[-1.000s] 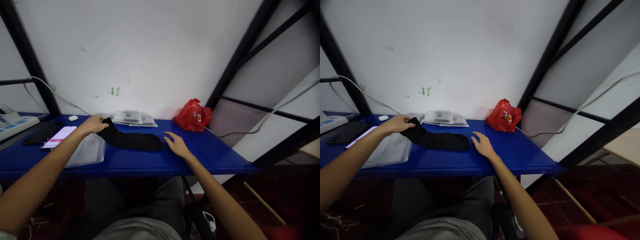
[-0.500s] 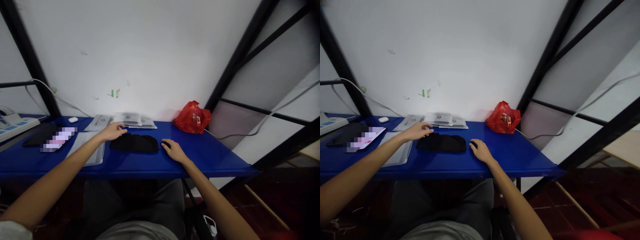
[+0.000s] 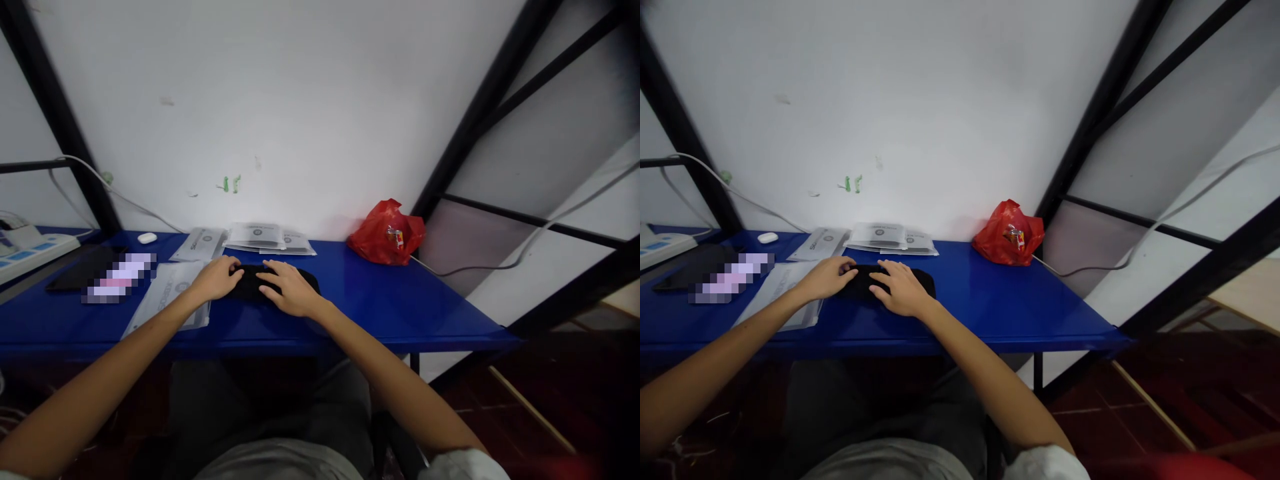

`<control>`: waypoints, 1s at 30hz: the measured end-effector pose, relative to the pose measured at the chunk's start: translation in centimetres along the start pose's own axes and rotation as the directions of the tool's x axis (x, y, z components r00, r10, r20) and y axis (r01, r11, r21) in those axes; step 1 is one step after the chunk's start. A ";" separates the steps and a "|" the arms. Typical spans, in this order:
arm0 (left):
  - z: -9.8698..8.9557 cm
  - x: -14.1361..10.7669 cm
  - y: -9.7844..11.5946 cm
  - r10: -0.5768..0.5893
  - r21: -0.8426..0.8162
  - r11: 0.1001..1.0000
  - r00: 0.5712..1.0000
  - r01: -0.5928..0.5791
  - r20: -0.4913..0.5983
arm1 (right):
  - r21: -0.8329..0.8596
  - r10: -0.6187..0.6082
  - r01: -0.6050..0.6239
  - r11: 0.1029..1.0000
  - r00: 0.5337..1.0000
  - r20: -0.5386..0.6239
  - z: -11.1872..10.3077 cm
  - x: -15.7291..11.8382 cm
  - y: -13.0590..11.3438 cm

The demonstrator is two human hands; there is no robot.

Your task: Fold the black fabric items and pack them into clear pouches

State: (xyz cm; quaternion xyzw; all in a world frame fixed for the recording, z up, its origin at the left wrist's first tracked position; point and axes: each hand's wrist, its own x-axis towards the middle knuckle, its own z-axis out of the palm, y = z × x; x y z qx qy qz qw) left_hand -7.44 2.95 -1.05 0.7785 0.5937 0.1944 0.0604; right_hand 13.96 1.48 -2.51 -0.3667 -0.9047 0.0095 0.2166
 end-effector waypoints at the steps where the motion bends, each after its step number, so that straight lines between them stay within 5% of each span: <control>1: -0.1 -0.1 -0.3 -0.046 0.029 0.999 0.999 0.045 0.004 | 0.004 0.014 -0.014 1.000 1.000 0.027 0.2 0.3 0.2; 10: 0.3 0.5 0.0 -0.261 0.116 0.963 0.947 0.243 0.186 | 0.072 0.071 -0.079 0.994 0.992 0.103 1.2 0.2 2.5; 20: -0.3 1.1 0.5 -0.297 -0.335 0.846 0.889 0.414 0.348 | 0.124 0.085 -0.094 0.988 0.993 0.079 1.7 -0.3 3.4; 23: 0.2 0.9 1.5 -0.230 -0.392 0.860 0.934 0.327 0.274 | 0.120 0.084 -0.093 0.988 0.993 0.081 1.7 -0.2 3.2; 30: 0.2 1.4 2.5 -0.243 -0.060 0.968 0.970 0.243 0.019 | 0.126 0.177 -0.159 0.979 0.973 -0.148 0.0 -2.0 4.6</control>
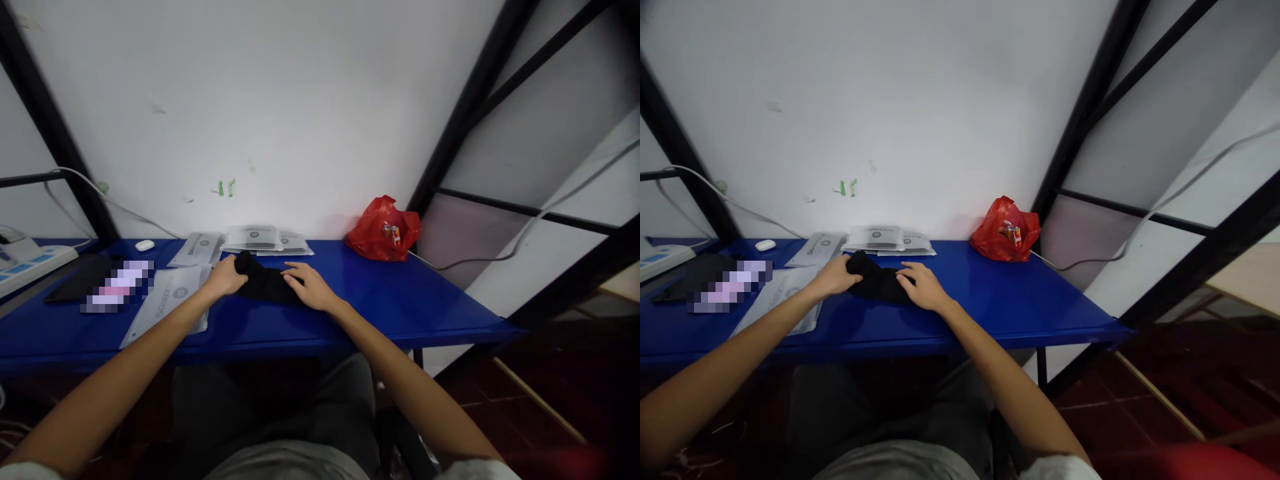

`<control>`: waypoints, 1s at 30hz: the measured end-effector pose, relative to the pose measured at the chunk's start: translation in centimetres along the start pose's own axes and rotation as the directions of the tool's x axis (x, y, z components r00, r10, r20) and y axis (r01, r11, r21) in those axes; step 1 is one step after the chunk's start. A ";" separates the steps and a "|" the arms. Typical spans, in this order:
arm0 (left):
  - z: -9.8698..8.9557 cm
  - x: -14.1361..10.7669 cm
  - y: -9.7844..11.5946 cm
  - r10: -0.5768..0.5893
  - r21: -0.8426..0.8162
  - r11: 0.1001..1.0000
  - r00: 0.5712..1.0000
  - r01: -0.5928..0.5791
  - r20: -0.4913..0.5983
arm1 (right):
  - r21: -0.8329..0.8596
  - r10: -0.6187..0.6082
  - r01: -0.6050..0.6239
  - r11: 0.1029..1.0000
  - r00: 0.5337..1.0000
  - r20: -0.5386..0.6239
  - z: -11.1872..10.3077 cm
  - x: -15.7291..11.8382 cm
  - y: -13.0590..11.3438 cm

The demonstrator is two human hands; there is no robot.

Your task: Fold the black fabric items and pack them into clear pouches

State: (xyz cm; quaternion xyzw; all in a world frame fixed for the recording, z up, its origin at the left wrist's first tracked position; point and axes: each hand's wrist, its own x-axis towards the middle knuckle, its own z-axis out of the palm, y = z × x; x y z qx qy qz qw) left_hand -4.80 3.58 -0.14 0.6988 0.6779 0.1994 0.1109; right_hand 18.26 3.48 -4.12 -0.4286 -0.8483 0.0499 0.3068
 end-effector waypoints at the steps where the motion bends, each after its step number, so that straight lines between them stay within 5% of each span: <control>1: -0.4 0.1 -0.1 -0.003 0.021 1.000 1.000 0.003 -0.022 | -0.004 0.021 -0.021 1.000 0.999 -0.028 -0.6 -0.5 0.6; 6: -2.2 -0.4 0.4 0.026 0.204 0.979 0.993 -0.001 -0.119 | -0.060 0.144 -0.147 0.987 0.988 -0.049 -2.4 -3.8 4.2; 11: -1.5 -2.3 4.0 0.197 0.353 0.928 0.963 -0.123 -0.183 | -0.091 0.179 -0.180 0.979 0.984 -0.025 -2.3 -5.1 5.2; 14: -0.2 -3.2 6.0 0.341 0.208 0.925 0.936 -0.317 -0.091 | -0.133 0.180 -0.179 0.975 0.984 -0.005 -2.1 -5.1 4.9; 16: 0.6 -3.4 6.4 0.478 -0.011 0.879 0.879 -0.478 -0.001 | -0.148 0.179 -0.176 0.973 0.984 0.006 -2.1 -5.0 4.7; 19: 1.3 -3.4 5.7 0.581 -0.216 0.793 0.814 -0.570 -0.017 | -0.130 0.166 -0.164 0.978 0.986 0.003 -2.3 -5.0 4.6; 30: 2.6 -2.5 2.8 0.549 -0.065 0.835 0.835 -0.547 0.031 | 0.008 0.020 -0.020 1.000 0.997 -0.074 -1.9 -3.7 -0.5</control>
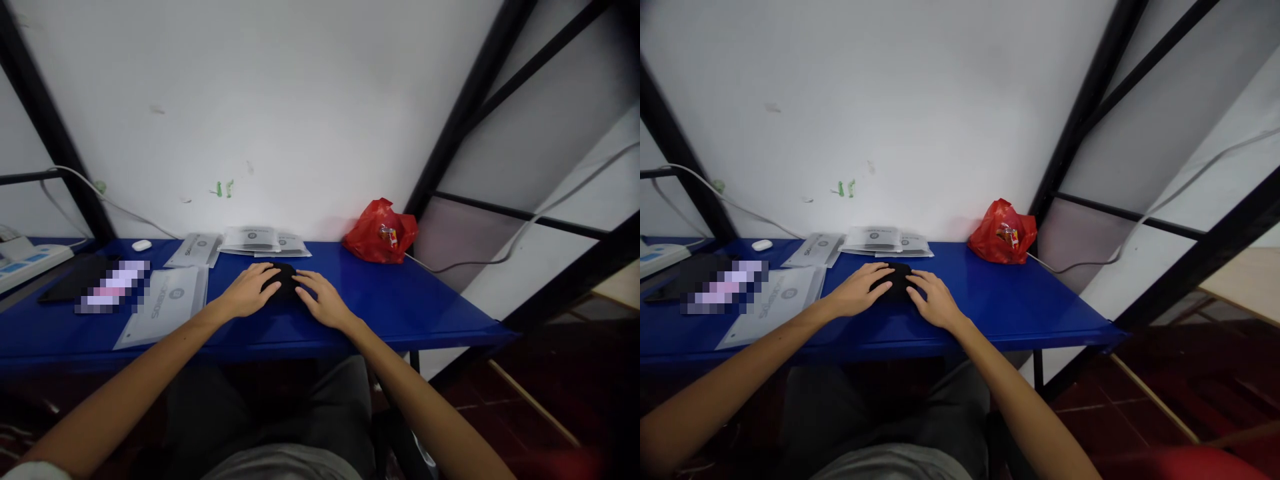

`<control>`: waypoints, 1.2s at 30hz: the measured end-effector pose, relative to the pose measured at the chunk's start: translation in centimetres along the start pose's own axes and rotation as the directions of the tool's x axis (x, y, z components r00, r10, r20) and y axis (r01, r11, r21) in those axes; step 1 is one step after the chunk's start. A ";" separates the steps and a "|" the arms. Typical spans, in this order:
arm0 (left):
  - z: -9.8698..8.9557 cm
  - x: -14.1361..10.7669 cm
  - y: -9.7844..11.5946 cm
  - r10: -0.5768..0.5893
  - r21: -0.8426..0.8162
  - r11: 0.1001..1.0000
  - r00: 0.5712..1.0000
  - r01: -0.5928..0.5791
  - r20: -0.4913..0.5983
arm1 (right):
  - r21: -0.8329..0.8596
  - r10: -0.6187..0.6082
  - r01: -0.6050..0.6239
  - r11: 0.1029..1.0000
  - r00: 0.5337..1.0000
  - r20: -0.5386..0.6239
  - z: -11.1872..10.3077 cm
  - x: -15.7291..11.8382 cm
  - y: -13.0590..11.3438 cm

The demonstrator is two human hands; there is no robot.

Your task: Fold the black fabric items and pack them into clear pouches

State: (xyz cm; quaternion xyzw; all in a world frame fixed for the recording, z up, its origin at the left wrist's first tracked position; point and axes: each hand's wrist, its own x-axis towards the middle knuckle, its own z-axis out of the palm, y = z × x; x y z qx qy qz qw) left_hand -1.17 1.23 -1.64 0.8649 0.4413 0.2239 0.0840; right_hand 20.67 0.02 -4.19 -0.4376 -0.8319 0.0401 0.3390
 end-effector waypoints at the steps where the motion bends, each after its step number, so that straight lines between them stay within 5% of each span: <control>1: 0.3 0.1 0.0 -0.003 -0.004 1.000 1.000 0.003 -0.001 | 0.001 -0.002 0.002 1.000 1.000 -0.012 0.1 0.4 -0.4; 5: 1.1 0.6 -0.5 0.003 -0.077 0.997 1.000 -0.002 0.021 | -0.022 -0.046 0.048 0.999 0.994 0.100 0.6 2.0 -0.9; 9: 1.1 0.1 -1.9 -0.067 -0.155 0.986 0.995 0.055 -0.071 | -0.078 -0.020 0.040 0.996 0.968 0.250 1.5 2.3 0.0; 19: 0.5 -3.8 -3.6 -0.153 0.005 0.988 0.985 0.154 -0.080 | -0.064 -0.024 0.032 0.997 0.991 0.131 1.4 2.7 0.0; 23: -0.6 -5.0 -3.5 -0.269 0.112 0.950 0.944 0.293 -0.191 | -0.037 -0.037 0.041 0.998 0.994 0.099 1.4 3.5 -0.6; 28: -1.2 -6.4 -4.1 -0.466 0.233 0.818 0.843 0.526 -0.268 | -0.017 -0.081 0.085 0.996 0.984 0.159 2.3 4.7 -1.0; 36: -1.6 -7.6 -5.2 -0.579 0.232 0.742 0.776 0.629 -0.251 | -0.012 -0.104 0.110 0.994 0.965 0.239 4.9 6.1 -0.6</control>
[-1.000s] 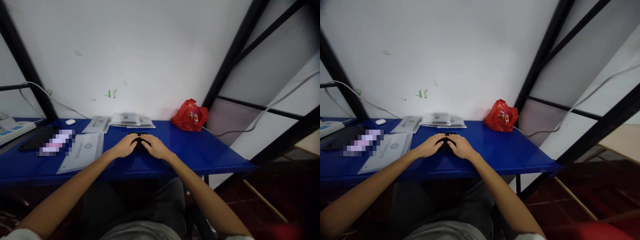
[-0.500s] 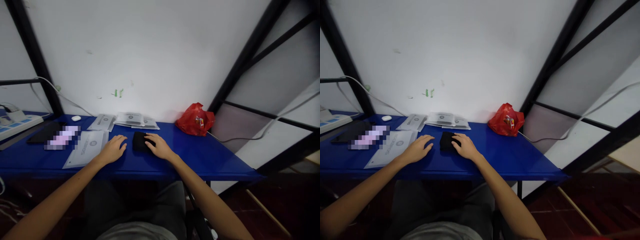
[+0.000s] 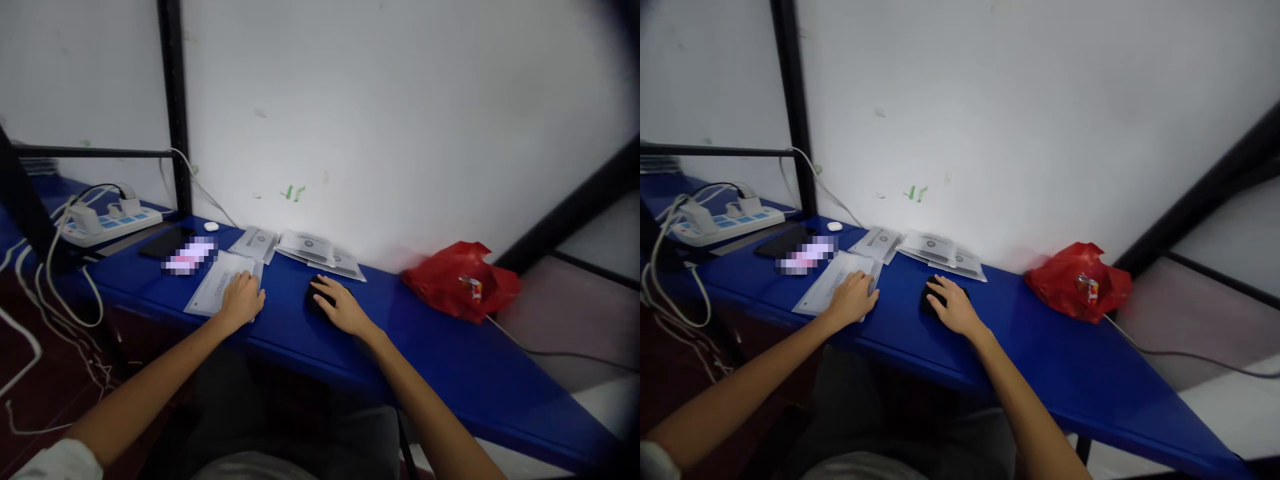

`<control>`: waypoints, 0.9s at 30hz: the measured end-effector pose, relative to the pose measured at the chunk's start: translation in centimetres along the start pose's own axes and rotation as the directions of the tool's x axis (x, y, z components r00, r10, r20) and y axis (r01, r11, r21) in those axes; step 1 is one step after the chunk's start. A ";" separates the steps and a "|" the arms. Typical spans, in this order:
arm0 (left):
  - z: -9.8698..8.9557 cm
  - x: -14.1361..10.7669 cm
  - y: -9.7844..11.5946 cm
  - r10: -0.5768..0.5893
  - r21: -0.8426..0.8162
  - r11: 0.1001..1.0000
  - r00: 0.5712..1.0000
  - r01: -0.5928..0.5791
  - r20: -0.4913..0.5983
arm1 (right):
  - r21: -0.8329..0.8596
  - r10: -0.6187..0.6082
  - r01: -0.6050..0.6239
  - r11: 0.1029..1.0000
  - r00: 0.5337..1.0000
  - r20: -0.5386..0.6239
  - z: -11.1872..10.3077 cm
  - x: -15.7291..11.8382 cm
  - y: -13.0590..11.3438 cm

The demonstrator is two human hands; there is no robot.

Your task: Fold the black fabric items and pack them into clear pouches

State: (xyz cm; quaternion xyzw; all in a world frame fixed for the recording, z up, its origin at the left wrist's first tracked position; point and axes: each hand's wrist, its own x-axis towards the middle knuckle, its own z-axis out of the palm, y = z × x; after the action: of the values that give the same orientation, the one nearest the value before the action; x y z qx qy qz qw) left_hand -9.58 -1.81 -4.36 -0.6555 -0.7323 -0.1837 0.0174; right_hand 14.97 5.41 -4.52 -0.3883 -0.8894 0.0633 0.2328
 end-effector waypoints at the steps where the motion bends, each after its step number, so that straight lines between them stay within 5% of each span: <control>1: -0.1 0.1 -0.1 -0.007 -0.017 1.000 1.000 0.007 0.015 | -0.004 0.007 -0.007 1.000 1.000 0.008 0.3 0.2 0.1; 11: -0.9 -0.3 0.4 0.012 -0.027 1.000 0.994 -0.009 0.109 | -0.089 0.066 -0.064 0.994 0.998 0.015 0.5 -0.3 1.3; 19: 0.0 -2.4 5.9 0.316 -0.079 0.949 0.933 -0.306 0.172 | -0.192 0.240 -0.241 0.951 0.970 -0.025 -2.6 -4.8 3.3; 24: 0.0 -1.6 8.4 0.444 0.056 0.895 0.896 -0.442 -0.026 | -0.267 0.310 -0.323 0.908 0.947 -0.089 -4.5 -7.3 3.3; 27: -0.4 -0.3 8.7 0.479 0.095 0.878 0.865 -0.470 -0.148 | -0.293 0.189 -0.263 0.919 0.947 -0.259 -4.9 -7.6 1.7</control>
State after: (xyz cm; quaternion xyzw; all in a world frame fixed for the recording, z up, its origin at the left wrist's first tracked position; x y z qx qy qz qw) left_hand -1.20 -1.60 -1.90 -0.7967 -0.5496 -0.2076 0.1416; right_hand 22.89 0.76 -3.44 -0.5265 -0.8042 -0.1012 0.2564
